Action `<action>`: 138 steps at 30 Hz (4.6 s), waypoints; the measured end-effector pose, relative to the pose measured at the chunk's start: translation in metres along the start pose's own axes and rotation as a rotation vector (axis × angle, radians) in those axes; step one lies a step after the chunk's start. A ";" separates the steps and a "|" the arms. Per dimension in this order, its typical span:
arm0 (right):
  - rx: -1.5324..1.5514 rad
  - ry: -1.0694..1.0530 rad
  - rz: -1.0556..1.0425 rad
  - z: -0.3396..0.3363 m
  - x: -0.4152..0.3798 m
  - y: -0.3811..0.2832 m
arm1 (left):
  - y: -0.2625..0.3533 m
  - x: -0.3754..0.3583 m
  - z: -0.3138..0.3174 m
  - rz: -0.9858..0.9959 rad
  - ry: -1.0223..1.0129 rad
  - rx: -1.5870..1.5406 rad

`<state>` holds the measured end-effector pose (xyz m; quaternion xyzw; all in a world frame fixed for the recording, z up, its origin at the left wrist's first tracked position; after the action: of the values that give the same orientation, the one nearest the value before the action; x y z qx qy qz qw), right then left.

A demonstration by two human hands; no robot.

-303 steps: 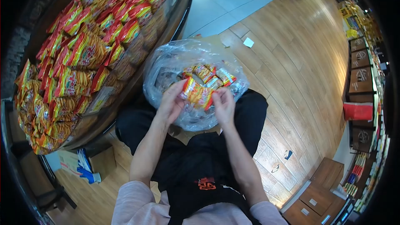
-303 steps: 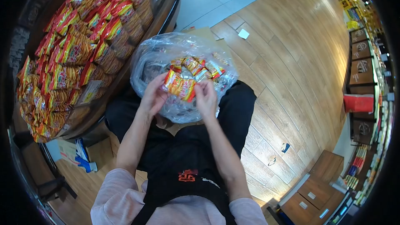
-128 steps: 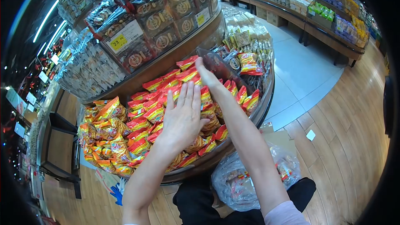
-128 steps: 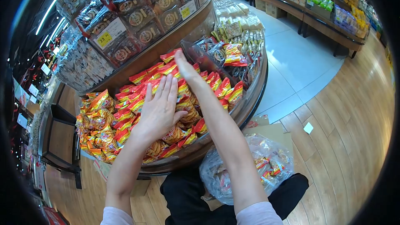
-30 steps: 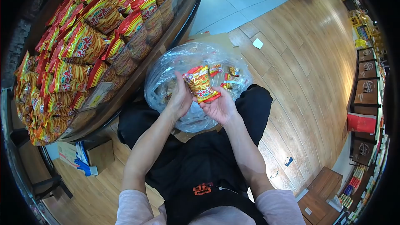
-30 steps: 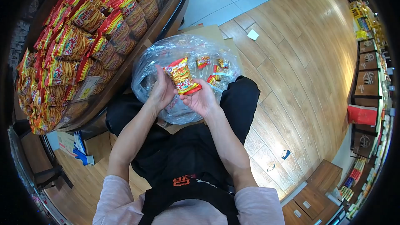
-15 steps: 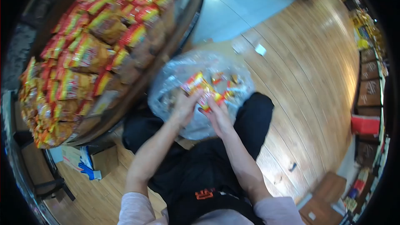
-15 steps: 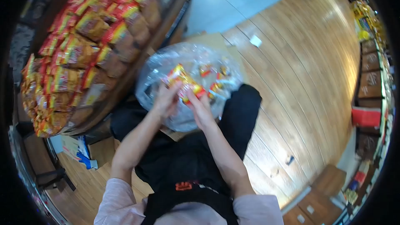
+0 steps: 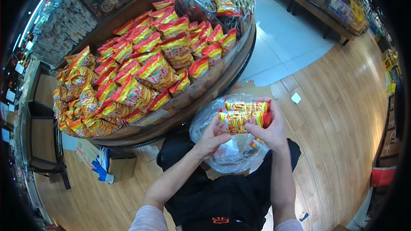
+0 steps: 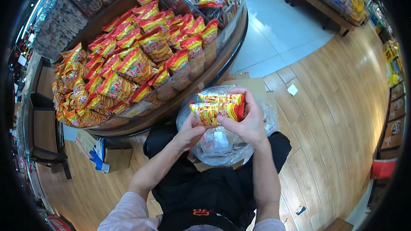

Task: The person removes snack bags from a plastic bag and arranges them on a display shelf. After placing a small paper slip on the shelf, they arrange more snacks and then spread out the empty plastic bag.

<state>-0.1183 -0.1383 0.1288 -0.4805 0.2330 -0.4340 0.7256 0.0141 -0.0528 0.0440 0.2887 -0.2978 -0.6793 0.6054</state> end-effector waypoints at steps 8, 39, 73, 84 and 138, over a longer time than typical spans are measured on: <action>-0.979 -0.565 -0.108 0.084 0.015 -0.046 | 0.085 -0.032 0.024 0.340 0.083 1.293; -0.619 -0.176 -0.391 0.138 0.121 -0.001 | 0.227 -0.009 0.032 0.380 0.652 2.570; 0.381 0.008 -0.093 -0.011 0.102 -0.016 | 0.227 0.039 0.037 0.256 0.637 2.768; 0.480 0.303 0.110 -0.112 0.000 0.039 | 0.179 0.019 0.107 0.847 0.438 2.365; -0.453 0.466 -0.077 -0.034 -0.097 0.150 | -0.109 -0.030 -0.045 0.028 0.381 1.429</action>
<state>-0.1334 -0.0481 -0.0283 -0.5259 0.4650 -0.4965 0.5106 -0.0201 -0.0158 -0.0665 0.7216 -0.5609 -0.2500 0.3195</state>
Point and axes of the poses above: each hand's wrist, its own x-axis towards the middle knuckle, its own z-axis out of the palm, y = z × x, the point moved 5 cm from there along x, towards the middle knuckle, and after that the axes turned 9 degrees about x, right-handed, at the moved point
